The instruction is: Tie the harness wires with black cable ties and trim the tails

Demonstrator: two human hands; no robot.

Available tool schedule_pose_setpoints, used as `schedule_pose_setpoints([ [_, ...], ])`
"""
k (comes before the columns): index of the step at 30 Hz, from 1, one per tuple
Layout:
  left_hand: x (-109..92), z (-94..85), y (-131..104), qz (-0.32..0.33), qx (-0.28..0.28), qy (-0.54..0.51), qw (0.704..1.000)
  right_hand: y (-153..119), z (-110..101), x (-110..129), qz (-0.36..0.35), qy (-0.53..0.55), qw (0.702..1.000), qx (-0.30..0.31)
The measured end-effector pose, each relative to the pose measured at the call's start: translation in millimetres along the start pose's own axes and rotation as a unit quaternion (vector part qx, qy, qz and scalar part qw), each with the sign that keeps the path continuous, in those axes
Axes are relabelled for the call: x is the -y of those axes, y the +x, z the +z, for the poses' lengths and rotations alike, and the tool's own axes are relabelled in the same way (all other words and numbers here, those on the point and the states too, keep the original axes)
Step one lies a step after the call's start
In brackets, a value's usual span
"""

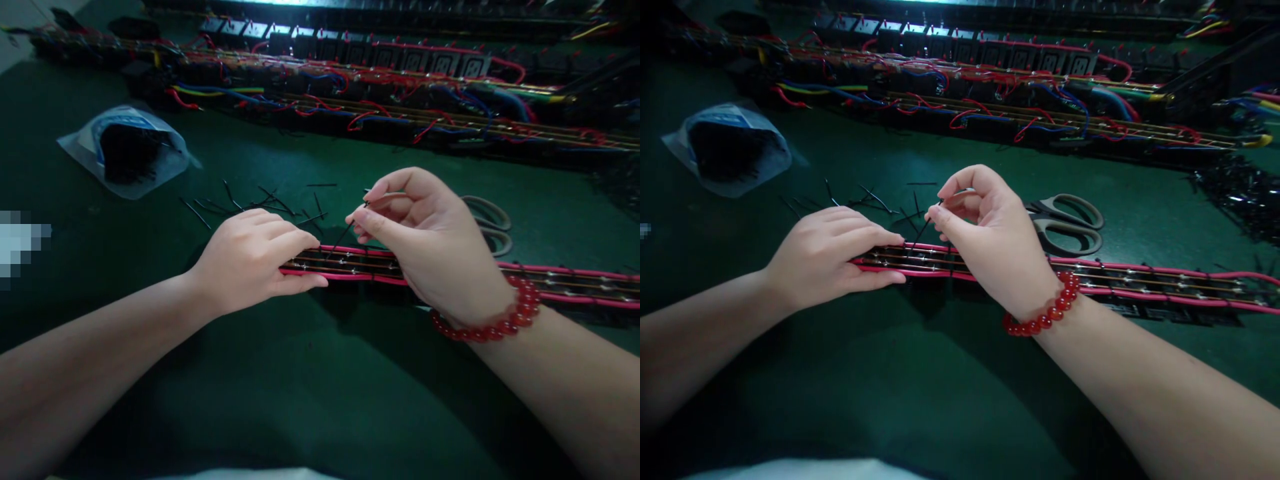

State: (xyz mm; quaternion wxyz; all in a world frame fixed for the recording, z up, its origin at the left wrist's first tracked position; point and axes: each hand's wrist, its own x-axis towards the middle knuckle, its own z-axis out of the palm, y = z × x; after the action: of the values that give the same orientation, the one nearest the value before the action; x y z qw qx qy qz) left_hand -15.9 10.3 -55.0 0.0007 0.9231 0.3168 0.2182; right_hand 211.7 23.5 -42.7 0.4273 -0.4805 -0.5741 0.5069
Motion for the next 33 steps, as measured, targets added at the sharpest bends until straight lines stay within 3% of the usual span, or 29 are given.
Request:
schedule_pose_setpoints([
  [6,-4,-1.9,2,-0.071,0.039,-0.04,0.996,-2,3,4,-0.003,-0.058,0.998,0.028],
  [11,-7,-5.0,5,-0.163,0.079,-0.093,0.979,-2,3,6,0.0,-0.094,0.994,0.056],
  [18,-17,-7.0,7,-0.24,0.099,-0.13,0.957,-2,3,6,-0.008,-0.116,0.99,0.074],
  [23,-21,-5.2,6,-0.201,0.098,-0.093,0.97,-3,4,8,-0.016,-0.149,0.985,0.089],
  [29,-14,2.4,2,-0.082,0.086,-0.004,0.993,-4,5,9,-0.04,-0.178,0.978,0.096],
  [33,-11,2.4,3,-0.068,0.084,0.004,0.994,-3,3,8,-0.064,-0.205,0.971,0.1],
])
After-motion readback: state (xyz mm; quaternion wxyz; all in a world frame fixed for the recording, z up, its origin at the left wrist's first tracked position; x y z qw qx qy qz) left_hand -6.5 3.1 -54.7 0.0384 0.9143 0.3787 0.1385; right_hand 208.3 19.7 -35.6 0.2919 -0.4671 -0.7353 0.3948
